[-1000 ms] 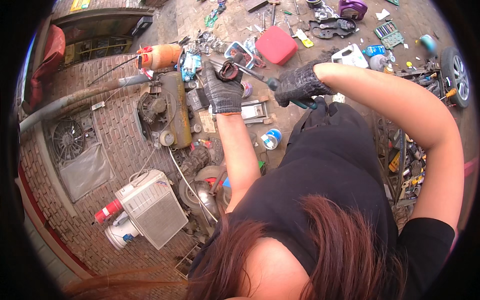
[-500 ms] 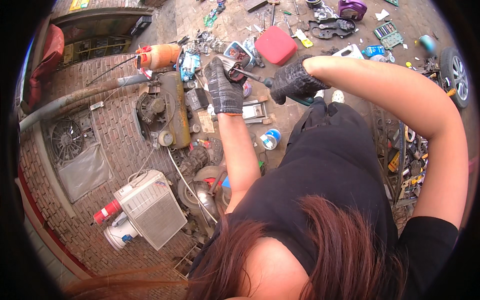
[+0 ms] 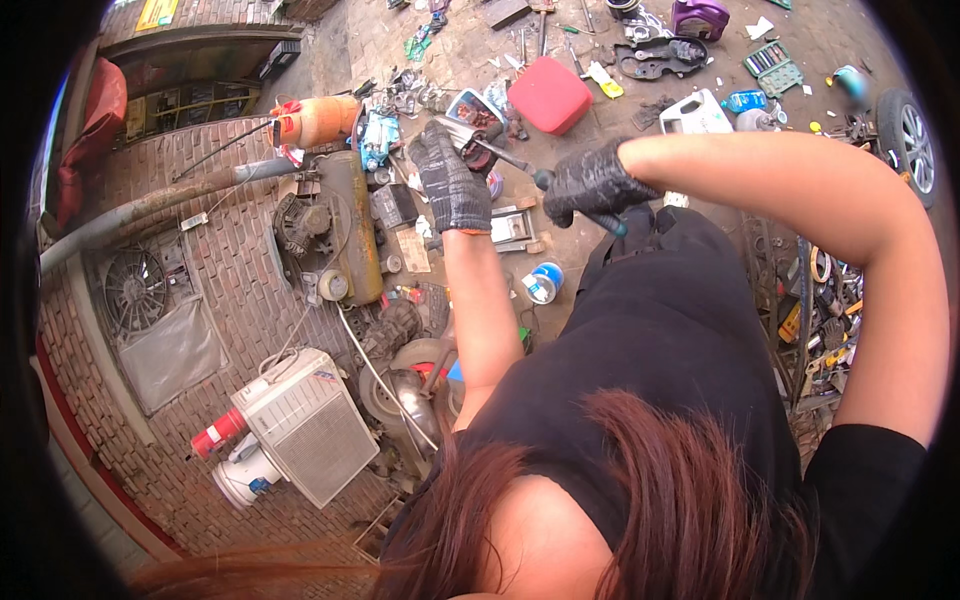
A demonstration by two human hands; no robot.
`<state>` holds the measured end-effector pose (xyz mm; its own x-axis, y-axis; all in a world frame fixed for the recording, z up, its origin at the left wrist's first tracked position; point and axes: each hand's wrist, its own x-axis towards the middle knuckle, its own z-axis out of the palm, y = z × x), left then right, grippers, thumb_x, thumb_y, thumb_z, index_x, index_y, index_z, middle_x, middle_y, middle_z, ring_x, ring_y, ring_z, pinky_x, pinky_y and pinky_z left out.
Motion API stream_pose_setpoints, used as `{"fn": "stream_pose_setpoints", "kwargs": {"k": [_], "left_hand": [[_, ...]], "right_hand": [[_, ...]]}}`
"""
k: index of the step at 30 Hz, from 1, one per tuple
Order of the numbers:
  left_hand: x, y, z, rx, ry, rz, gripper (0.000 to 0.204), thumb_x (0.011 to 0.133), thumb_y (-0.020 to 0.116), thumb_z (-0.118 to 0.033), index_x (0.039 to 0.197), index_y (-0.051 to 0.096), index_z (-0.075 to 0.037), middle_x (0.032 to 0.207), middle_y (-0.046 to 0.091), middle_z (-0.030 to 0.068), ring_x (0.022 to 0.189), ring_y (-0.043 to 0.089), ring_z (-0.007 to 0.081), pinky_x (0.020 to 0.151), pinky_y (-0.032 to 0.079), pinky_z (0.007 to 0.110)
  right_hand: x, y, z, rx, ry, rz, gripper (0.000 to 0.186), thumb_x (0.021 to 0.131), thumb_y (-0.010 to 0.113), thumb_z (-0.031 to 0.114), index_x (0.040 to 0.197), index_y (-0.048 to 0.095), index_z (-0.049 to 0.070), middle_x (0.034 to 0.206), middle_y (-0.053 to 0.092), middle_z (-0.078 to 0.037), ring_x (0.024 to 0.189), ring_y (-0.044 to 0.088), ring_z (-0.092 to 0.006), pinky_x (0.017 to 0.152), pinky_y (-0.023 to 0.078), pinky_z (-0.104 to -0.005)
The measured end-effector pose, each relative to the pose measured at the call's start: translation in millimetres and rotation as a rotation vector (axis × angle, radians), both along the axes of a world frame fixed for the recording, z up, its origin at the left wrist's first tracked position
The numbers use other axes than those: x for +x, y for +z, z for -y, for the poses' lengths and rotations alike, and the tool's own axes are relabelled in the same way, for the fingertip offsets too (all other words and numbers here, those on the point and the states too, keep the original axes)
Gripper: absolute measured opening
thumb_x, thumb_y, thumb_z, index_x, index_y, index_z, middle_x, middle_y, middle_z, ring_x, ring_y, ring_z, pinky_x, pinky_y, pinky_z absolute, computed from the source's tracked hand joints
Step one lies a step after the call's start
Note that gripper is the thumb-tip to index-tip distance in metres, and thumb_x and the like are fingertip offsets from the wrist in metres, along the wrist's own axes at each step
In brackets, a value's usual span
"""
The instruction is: The person sits on the floor and uses pliers and a screwdriver to manipulate a small cylindrical mechanical part. They repeatedly pry and adjust internal components of the part while surrounded by scattered tools and parts.
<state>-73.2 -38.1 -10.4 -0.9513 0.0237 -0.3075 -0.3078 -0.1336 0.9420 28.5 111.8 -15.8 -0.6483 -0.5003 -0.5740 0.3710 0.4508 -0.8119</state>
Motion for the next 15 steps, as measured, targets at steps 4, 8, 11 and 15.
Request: {"fn": "stream_pose_setpoints", "kwargs": {"k": [4,8,11,15], "left_hand": [[-4.1,0.4,3.0,-0.070,0.076,-0.019,0.045,0.094,0.054,-0.032,0.129,0.037,-0.009,0.111,0.054,0.0127,0.081,0.061,0.0220,0.058,0.054,0.038],[-9.7,11.8,3.1,-0.088,0.030,-0.041,0.048,0.094,0.054,-0.031,0.132,0.034,-0.007,0.118,0.050,0.0131,0.090,0.059,0.0215,0.066,0.054,0.035],[-16.3,6.9,9.9,-0.050,0.026,-0.016,0.047,0.094,0.055,-0.028,0.131,0.035,-0.009,0.121,0.049,0.0112,0.102,0.054,0.0219,0.075,0.053,0.039],[-14.9,8.9,4.4,0.019,0.021,0.035,0.046,0.094,0.055,-0.028,0.132,0.034,-0.012,0.121,0.049,0.0113,0.101,0.055,0.0233,0.072,0.054,0.040]], "right_hand": [[20.0,2.9,23.2,0.016,-0.382,-0.015,0.037,0.067,0.064,0.027,0.084,0.060,-0.005,0.070,0.062,-0.018,0.065,0.062,-0.0305,0.069,0.048,-0.0396],[3.9,-6.3,11.5,-0.008,-0.290,-0.095,0.033,0.064,0.066,0.027,0.073,0.059,-0.004,0.062,0.056,-0.014,0.057,0.054,-0.0255,0.058,0.045,-0.0394],[-6.8,22.7,2.8,-0.069,-0.210,0.068,0.028,0.066,0.065,0.026,0.068,0.058,-0.001,0.061,0.055,-0.010,0.053,0.048,-0.0213,0.052,0.039,-0.0383],[-4.6,22.2,-1.1,-0.082,-0.232,0.148,0.026,0.068,0.065,0.025,0.071,0.059,0.000,0.060,0.052,-0.007,0.053,0.046,-0.0191,0.050,0.037,-0.0373]]}}
